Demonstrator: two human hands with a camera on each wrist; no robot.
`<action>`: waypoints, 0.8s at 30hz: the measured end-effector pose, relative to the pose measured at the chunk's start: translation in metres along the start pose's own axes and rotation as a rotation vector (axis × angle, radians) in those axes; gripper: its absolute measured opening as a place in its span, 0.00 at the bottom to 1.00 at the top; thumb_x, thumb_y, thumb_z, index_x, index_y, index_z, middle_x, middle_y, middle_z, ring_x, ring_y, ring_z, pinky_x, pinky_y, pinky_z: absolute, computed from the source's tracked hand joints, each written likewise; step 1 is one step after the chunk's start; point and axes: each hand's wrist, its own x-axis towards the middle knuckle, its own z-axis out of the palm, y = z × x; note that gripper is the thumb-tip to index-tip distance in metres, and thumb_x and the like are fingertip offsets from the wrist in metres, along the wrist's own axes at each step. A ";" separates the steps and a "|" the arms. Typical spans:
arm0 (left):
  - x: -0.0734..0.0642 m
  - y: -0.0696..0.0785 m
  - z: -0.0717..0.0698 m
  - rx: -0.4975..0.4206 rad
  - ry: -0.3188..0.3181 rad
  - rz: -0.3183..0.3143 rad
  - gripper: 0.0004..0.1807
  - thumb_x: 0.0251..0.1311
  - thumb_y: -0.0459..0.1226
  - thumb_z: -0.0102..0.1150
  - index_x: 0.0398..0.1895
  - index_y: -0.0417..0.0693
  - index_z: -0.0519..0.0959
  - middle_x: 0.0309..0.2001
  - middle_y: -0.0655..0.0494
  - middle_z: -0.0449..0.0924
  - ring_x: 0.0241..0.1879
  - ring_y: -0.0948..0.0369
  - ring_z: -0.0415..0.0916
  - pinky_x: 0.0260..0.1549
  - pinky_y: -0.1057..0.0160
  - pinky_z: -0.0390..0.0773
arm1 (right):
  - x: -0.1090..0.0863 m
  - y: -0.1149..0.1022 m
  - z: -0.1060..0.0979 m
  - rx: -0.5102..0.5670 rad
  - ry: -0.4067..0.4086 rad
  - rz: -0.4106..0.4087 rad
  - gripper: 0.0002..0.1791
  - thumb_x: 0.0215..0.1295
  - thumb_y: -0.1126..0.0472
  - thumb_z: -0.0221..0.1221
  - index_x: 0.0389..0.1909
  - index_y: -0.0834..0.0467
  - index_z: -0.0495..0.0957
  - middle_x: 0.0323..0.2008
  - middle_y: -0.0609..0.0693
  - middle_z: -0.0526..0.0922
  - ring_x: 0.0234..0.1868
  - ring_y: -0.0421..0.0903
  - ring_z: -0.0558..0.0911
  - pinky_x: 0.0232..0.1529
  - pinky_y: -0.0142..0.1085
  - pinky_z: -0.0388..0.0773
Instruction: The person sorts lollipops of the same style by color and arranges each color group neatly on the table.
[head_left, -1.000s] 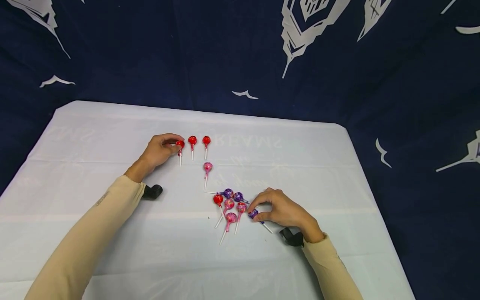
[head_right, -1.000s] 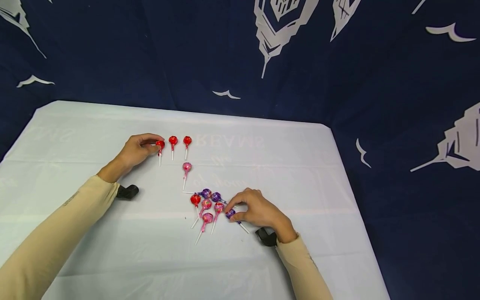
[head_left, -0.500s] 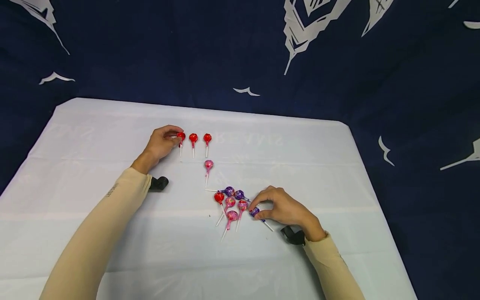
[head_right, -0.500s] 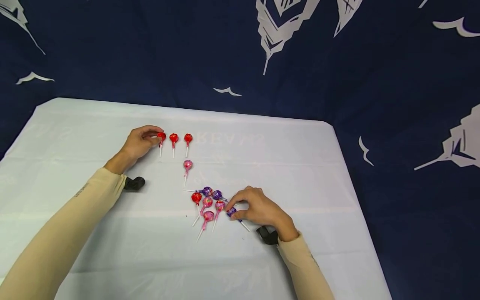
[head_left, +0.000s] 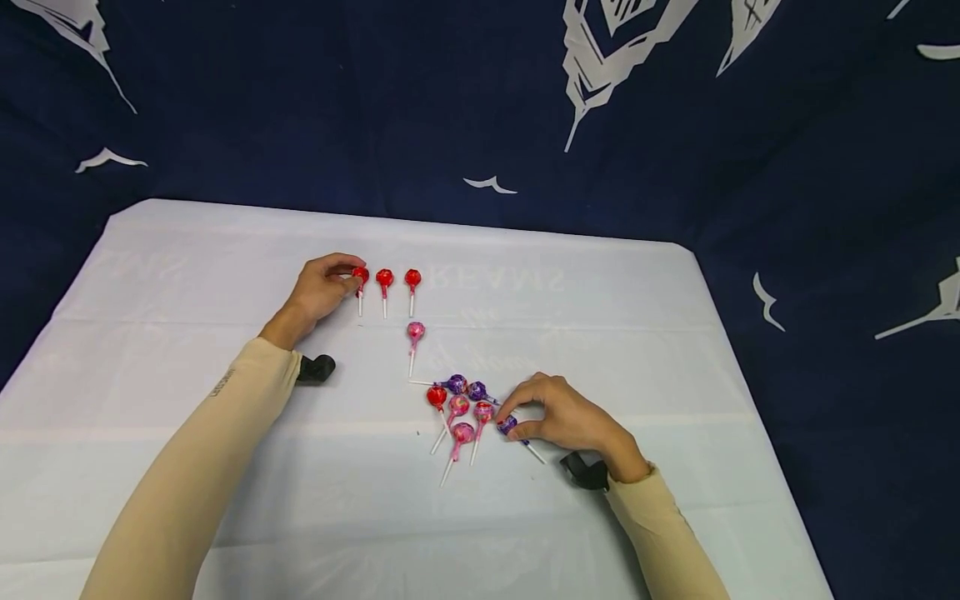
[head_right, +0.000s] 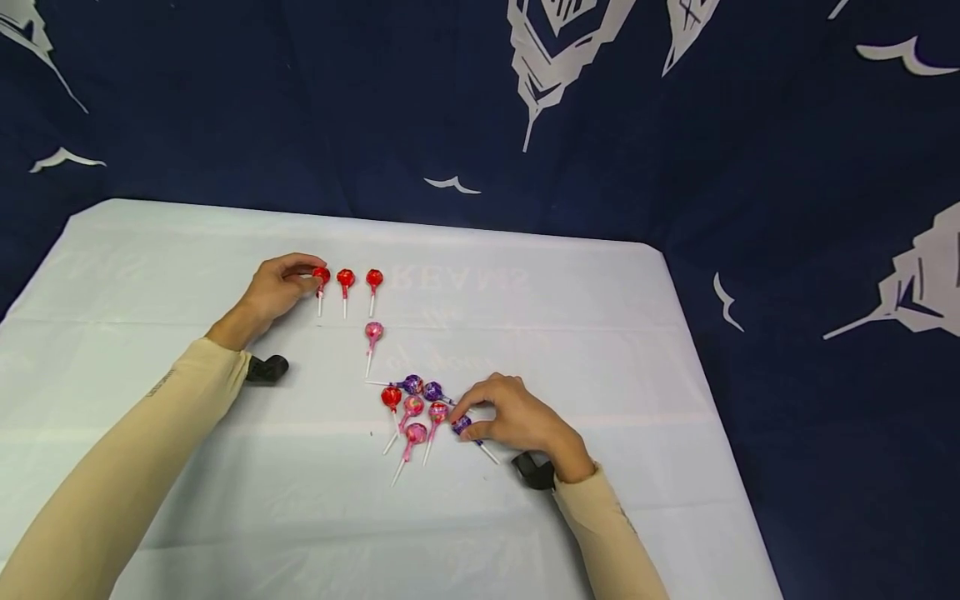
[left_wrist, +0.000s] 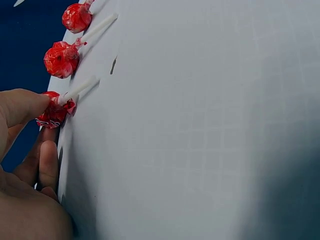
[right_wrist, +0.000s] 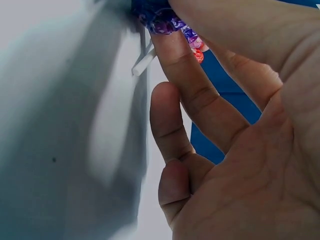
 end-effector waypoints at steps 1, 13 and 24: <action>0.000 0.000 0.000 -0.001 -0.003 0.001 0.19 0.69 0.31 0.57 0.62 0.42 0.76 0.62 0.43 0.75 0.43 0.62 0.66 0.38 0.73 0.68 | 0.000 0.000 0.000 0.000 0.001 -0.001 0.11 0.54 0.58 0.74 0.39 0.45 0.88 0.41 0.36 0.88 0.48 0.44 0.77 0.51 0.41 0.70; 0.000 -0.001 -0.001 0.009 0.004 -0.011 0.22 0.69 0.32 0.56 0.66 0.46 0.74 0.65 0.45 0.73 0.45 0.60 0.66 0.38 0.73 0.69 | 0.000 0.001 0.000 -0.004 0.003 -0.010 0.11 0.54 0.58 0.74 0.39 0.45 0.88 0.41 0.36 0.88 0.47 0.43 0.77 0.51 0.41 0.70; -0.012 0.001 -0.006 -0.001 0.094 0.026 0.22 0.68 0.30 0.56 0.65 0.42 0.73 0.62 0.41 0.73 0.44 0.60 0.66 0.37 0.72 0.69 | 0.000 0.000 0.000 -0.009 0.002 -0.006 0.11 0.53 0.58 0.75 0.38 0.44 0.88 0.41 0.36 0.88 0.47 0.44 0.77 0.51 0.42 0.69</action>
